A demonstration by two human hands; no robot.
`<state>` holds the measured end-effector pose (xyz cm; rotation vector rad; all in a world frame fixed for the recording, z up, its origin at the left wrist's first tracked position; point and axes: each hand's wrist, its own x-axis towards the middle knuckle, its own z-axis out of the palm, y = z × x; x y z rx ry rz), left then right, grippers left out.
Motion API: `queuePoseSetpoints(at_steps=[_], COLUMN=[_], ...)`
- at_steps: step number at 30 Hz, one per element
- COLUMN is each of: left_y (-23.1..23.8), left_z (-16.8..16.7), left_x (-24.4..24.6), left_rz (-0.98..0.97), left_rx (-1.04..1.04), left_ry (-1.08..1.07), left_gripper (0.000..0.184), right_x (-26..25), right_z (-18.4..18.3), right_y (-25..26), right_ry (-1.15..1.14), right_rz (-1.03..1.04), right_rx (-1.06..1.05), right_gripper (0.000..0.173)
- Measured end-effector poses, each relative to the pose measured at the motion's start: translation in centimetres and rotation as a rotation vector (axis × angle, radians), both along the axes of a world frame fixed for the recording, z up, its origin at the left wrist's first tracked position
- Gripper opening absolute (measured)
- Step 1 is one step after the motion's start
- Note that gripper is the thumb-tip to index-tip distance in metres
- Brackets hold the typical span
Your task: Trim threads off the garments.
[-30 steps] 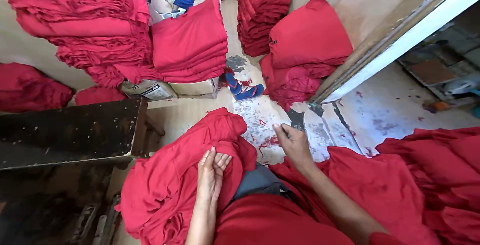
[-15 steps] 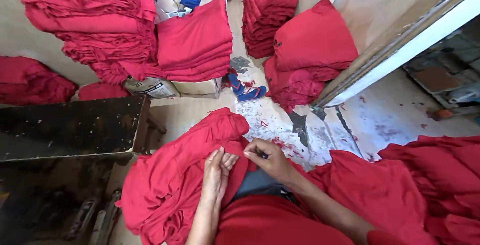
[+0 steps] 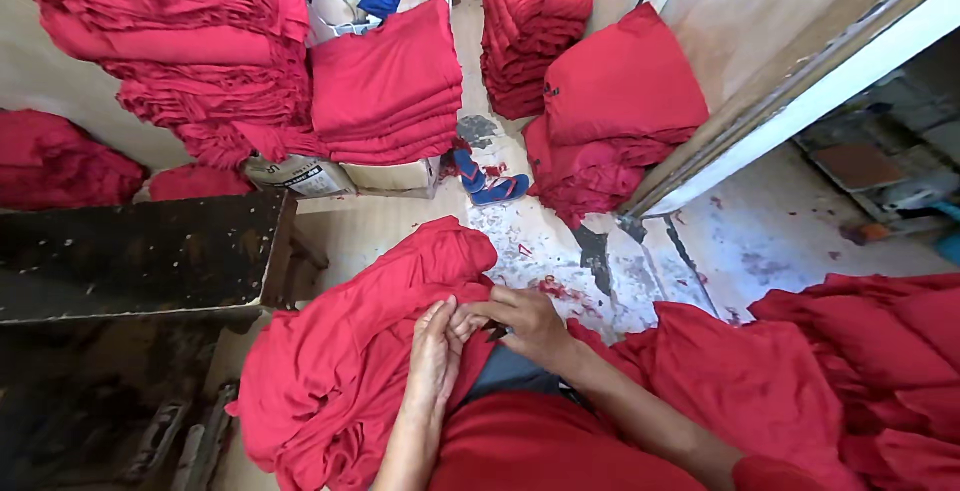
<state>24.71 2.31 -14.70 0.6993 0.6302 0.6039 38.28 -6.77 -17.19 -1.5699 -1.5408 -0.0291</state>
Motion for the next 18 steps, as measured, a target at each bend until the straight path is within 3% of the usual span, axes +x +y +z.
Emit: queuePoseSetpoints(at_steps=[2, 5, 9, 12, 18], left_y=[0.3, 0.8, 1.0, 1.2, 0.1], left_z=[-0.1, 0.1, 0.1, -0.8, 0.9], left_x=[0.0, -0.4, -0.4, -0.4, 0.4], left_rz=[0.03, 0.084, 0.079, 0.029, 0.048], left_rx=[-0.002, -0.034, -0.075, -0.038, -0.067], left_ry=[-0.005, 0.052, 0.1, 0.075, 0.095], left_gripper=[0.04, 0.033, 0.031, 0.032, 0.032], right_x=[-0.2, 0.9, 2.6, 3.0, 0.5], right_z=[-0.3, 0.4, 0.5, 0.0, -0.2], right_y=[0.1, -1.0, -2.4, -2.7, -1.1], right_ry=[0.041, 0.384, 0.6, 0.537, 0.122], right_rz=[0.069, 0.186, -0.137, -0.253, -0.004], right_rx=[0.005, -0.129, -0.196, -0.125, -0.043], right_gripper=[0.013, 0.018, 0.031, 0.034, 0.021])
